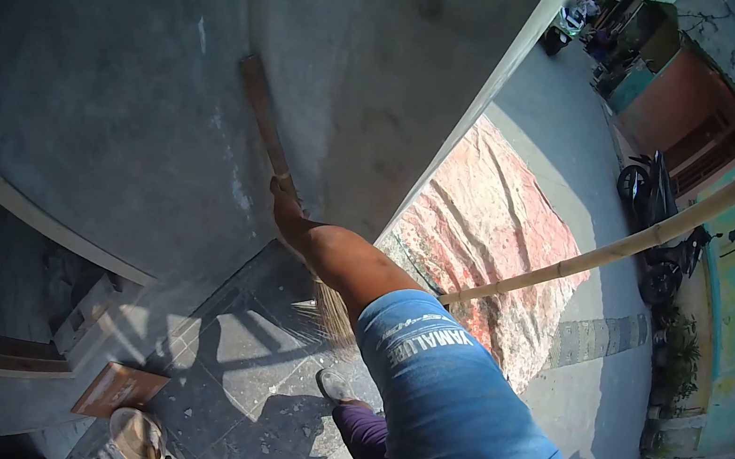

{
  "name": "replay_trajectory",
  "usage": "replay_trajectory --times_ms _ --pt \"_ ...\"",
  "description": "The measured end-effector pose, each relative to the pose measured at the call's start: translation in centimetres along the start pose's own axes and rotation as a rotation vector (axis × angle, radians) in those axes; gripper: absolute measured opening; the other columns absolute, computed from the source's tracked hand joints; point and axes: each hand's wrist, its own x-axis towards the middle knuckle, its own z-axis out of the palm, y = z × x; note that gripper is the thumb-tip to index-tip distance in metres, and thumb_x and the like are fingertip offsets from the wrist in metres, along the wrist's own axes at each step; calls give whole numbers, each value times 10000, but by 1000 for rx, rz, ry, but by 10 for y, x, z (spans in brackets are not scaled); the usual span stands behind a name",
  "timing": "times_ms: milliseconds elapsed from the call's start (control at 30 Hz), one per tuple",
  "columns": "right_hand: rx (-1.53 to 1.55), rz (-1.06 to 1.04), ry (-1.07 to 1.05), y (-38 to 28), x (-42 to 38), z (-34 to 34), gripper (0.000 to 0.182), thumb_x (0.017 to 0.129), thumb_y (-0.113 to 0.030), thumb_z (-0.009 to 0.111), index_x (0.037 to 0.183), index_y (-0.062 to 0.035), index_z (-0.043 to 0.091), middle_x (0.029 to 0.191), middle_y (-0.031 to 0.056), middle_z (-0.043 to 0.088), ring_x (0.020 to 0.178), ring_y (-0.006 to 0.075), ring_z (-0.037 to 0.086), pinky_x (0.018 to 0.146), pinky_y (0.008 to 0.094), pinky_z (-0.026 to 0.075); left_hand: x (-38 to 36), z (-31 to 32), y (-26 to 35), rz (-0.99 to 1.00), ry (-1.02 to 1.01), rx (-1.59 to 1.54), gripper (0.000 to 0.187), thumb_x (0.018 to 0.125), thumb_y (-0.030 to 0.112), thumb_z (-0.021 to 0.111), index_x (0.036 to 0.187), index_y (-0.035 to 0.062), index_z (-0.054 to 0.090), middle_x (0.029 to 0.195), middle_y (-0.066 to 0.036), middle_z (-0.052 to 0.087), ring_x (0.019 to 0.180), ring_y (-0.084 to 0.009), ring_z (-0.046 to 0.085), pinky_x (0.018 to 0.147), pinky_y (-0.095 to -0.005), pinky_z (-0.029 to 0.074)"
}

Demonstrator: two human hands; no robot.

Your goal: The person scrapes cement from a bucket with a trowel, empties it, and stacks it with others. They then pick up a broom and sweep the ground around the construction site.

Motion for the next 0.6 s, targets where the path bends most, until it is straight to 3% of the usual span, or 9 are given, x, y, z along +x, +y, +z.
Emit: replay_trajectory --times_ms 67,167,300,400,467,500,567,600 --pt "128 -81 -131 5 -24 -23 140 692 -187 662 829 -164 678 824 3 623 878 209 569 960 491 318 4 1 2 12 -9 -7 458 831 167 598 1255 105 435 1026 -63 562 836 -189 569 676 -337 496" --pt "351 -46 -34 -89 57 -26 58 789 -197 568 811 -193 622 697 -31 524 738 187 545 656 411 426 7 3 -1 42 -30 -18 473 828 164 598 1262 111 417 1013 -68 558 821 -202 570 665 -351 492" --pt "44 -47 -249 -49 -142 -85 91 792 -152 555 833 -198 621 730 -25 569 703 172 559 707 415 442 7 -10 -28 95 -49 -30 493 825 161 597 1272 120 392 995 -76 552 801 -218 571 651 -369 488" --pt "-106 -354 -174 -45 -256 -95 142 729 -202 651 825 -102 681 786 11 643 692 198 599 662 482 480 -1 -26 -64 113 -67 -39 509 822 158 597 1279 126 373 981 -82 547 787 -231 571 641 -383 485" --pt "570 -117 -96 -16 -374 -105 228 766 -254 639 930 -103 688 902 16 673 819 215 632 658 471 482 -5 -41 -93 120 -76 -46 520 821 156 597 1283 130 361 972 -86 545 777 -239 571 634 -392 483" --pt "812 -42 -252 -23 -389 -90 211 753 -246 649 918 -120 692 893 17 673 806 214 636 610 449 482 -7 -50 -109 116 -79 -55 526 820 156 597 1286 132 355 968 -88 543 772 -243 572 630 -396 482" --pt "724 180 -221 -26 -505 -96 157 748 -220 628 856 -124 691 825 38 673 747 202 637 525 388 466 -7 -69 -144 102 -83 -63 537 818 154 597 1291 137 342 959 -92 540 762 -251 572 623 -406 480" --pt "726 171 -297 -42 -545 -84 112 748 -208 625 794 -125 683 800 30 673 752 209 642 532 359 463 -8 -79 -164 91 -80 -74 543 817 153 596 1293 139 336 954 -94 539 758 -255 572 620 -410 479"
